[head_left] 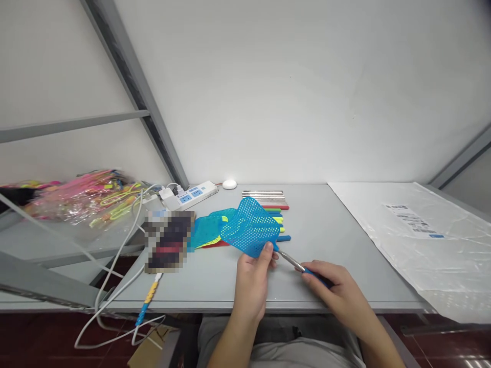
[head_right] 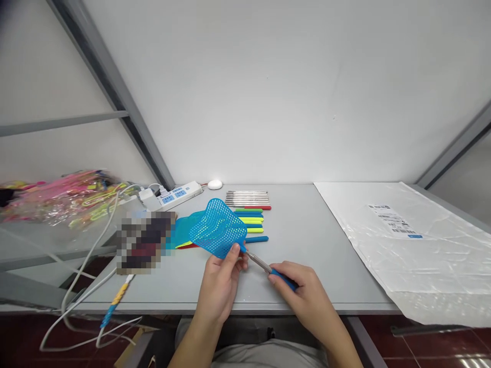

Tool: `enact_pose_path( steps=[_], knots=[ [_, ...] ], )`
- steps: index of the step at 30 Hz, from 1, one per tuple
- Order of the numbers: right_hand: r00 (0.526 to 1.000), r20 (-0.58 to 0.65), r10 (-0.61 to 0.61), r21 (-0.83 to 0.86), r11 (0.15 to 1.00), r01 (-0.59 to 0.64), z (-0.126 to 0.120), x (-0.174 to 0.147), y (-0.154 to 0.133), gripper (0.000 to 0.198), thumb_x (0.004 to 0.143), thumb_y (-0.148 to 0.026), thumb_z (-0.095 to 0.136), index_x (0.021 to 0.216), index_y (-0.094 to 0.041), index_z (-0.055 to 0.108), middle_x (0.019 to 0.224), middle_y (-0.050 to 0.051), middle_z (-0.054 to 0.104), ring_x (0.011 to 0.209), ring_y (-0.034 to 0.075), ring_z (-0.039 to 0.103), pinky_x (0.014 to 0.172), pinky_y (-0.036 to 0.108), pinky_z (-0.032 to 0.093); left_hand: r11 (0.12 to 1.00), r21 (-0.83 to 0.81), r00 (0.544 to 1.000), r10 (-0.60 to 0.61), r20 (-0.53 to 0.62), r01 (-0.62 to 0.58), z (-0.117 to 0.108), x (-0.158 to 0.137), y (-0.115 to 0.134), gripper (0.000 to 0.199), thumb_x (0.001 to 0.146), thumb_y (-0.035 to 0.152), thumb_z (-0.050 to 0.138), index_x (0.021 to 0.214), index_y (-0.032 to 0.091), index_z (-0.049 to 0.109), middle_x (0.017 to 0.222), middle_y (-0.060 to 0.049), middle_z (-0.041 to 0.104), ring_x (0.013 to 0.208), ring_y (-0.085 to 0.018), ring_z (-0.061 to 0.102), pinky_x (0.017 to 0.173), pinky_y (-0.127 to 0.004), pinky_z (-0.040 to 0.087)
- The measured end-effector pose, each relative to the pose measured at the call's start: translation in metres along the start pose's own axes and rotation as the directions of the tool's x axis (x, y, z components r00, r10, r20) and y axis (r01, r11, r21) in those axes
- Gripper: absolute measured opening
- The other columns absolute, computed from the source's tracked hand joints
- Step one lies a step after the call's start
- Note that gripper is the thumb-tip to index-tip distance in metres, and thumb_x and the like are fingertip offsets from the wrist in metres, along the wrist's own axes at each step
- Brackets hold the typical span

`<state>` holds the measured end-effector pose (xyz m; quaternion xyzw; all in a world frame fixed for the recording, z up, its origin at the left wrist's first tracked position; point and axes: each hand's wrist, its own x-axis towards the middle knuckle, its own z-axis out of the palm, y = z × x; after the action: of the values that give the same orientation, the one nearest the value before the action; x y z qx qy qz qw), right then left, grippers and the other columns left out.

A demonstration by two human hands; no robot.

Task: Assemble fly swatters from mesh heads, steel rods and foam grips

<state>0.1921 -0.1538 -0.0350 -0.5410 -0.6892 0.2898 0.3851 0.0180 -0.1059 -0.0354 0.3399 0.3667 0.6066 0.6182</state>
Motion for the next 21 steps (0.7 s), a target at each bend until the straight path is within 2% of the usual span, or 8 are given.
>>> enact_pose_path(
  steps=[3, 6, 8, 10, 13, 17, 21],
  knots=[
    [0.99, -0.118, -0.074, -0.09, 0.994, 0.063, 0.008, -0.004, 0.007, 0.02, 0.093, -0.036, 0.057, 0.095, -0.022, 0.07, 0.084, 0.004, 0.07, 0.076, 0.019, 0.064, 0.07, 0.028, 0.05, 0.998, 0.059, 0.998, 0.034, -0.051, -0.031, 0.0, -0.001, -0.004, 0.028, 0.078, 0.042, 0.075, 0.082, 0.016, 0.067, 0.074, -0.001, 0.063, 0.067, -0.012, 0.055, 0.064, -0.025, 0.045],
    [0.952, -0.238, -0.193, -0.228, 0.964, 0.138, 0.015, -0.009, 0.011, 0.017, 0.092, -0.031, 0.059, 0.103, -0.023, 0.069, 0.079, 0.004, 0.067, 0.073, 0.019, 0.06, 0.067, 0.03, 0.047, 0.995, 0.086, 0.997, 0.05, -0.062, -0.045, 0.001, -0.002, -0.005, 0.028, 0.079, 0.041, 0.074, 0.076, 0.015, 0.064, 0.07, 0.0, 0.06, 0.065, -0.011, 0.053, 0.063, -0.024, 0.045],
    [0.925, -0.266, -0.27, -0.306, 0.934, 0.184, 0.016, -0.012, 0.011, 0.019, 0.091, -0.026, 0.061, 0.108, -0.024, 0.068, 0.076, 0.004, 0.065, 0.071, 0.019, 0.058, 0.065, 0.031, 0.046, 0.997, 0.067, 0.997, 0.048, -0.056, -0.044, 0.002, -0.004, -0.004, 0.029, 0.08, 0.041, 0.073, 0.072, 0.016, 0.061, 0.065, 0.002, 0.055, 0.062, -0.01, 0.05, 0.061, -0.024, 0.043],
    [0.908, -0.256, -0.332, -0.352, 0.907, 0.232, 0.014, -0.013, 0.008, 0.022, 0.09, -0.021, 0.061, 0.112, -0.024, 0.066, 0.074, 0.003, 0.062, 0.069, 0.019, 0.057, 0.064, 0.032, 0.044, 0.999, 0.029, 0.998, 0.04, -0.05, -0.039, 0.002, -0.006, 0.0, 0.029, 0.08, 0.041, 0.074, 0.072, 0.016, 0.06, 0.064, 0.002, 0.053, 0.061, -0.01, 0.048, 0.06, -0.024, 0.043],
    [0.905, -0.182, -0.384, -0.362, 0.882, 0.301, 0.01, -0.01, 0.0, 0.027, 0.091, -0.017, 0.06, 0.117, -0.023, 0.061, 0.074, 0.002, 0.06, 0.068, 0.017, 0.056, 0.064, 0.032, 0.043, 0.999, 0.0, 0.997, 0.042, -0.06, -0.042, -0.001, -0.009, 0.005, 0.028, 0.079, 0.041, 0.075, 0.077, 0.015, 0.064, 0.071, -0.001, 0.058, 0.065, -0.011, 0.051, 0.064, -0.025, 0.045],
    [0.924, -0.102, -0.369, -0.345, 0.884, 0.316, 0.012, -0.004, -0.009, 0.025, 0.095, -0.021, 0.054, 0.119, -0.023, 0.059, 0.08, 0.004, 0.064, 0.071, 0.018, 0.058, 0.066, 0.032, 0.044, 0.998, 0.052, 0.999, 0.035, -0.015, -0.034, -0.008, -0.013, 0.005, 0.03, 0.08, 0.044, 0.073, 0.093, 0.016, 0.07, 0.091, -0.006, 0.066, 0.073, -0.013, 0.055, 0.073, -0.027, 0.047],
    [0.922, -0.085, -0.379, -0.359, 0.874, 0.326, 0.019, 0.002, -0.013, 0.023, 0.097, -0.023, 0.05, 0.118, -0.022, 0.059, 0.083, 0.004, 0.065, 0.071, 0.018, 0.057, 0.065, 0.031, 0.044, 0.995, 0.076, 0.998, 0.055, 0.029, -0.057, -0.01, -0.015, -0.002, 0.025, 0.084, 0.042, 0.07, 0.093, 0.018, 0.072, 0.095, -0.006, 0.068, 0.073, -0.012, 0.056, 0.074, -0.026, 0.047]
  ],
)
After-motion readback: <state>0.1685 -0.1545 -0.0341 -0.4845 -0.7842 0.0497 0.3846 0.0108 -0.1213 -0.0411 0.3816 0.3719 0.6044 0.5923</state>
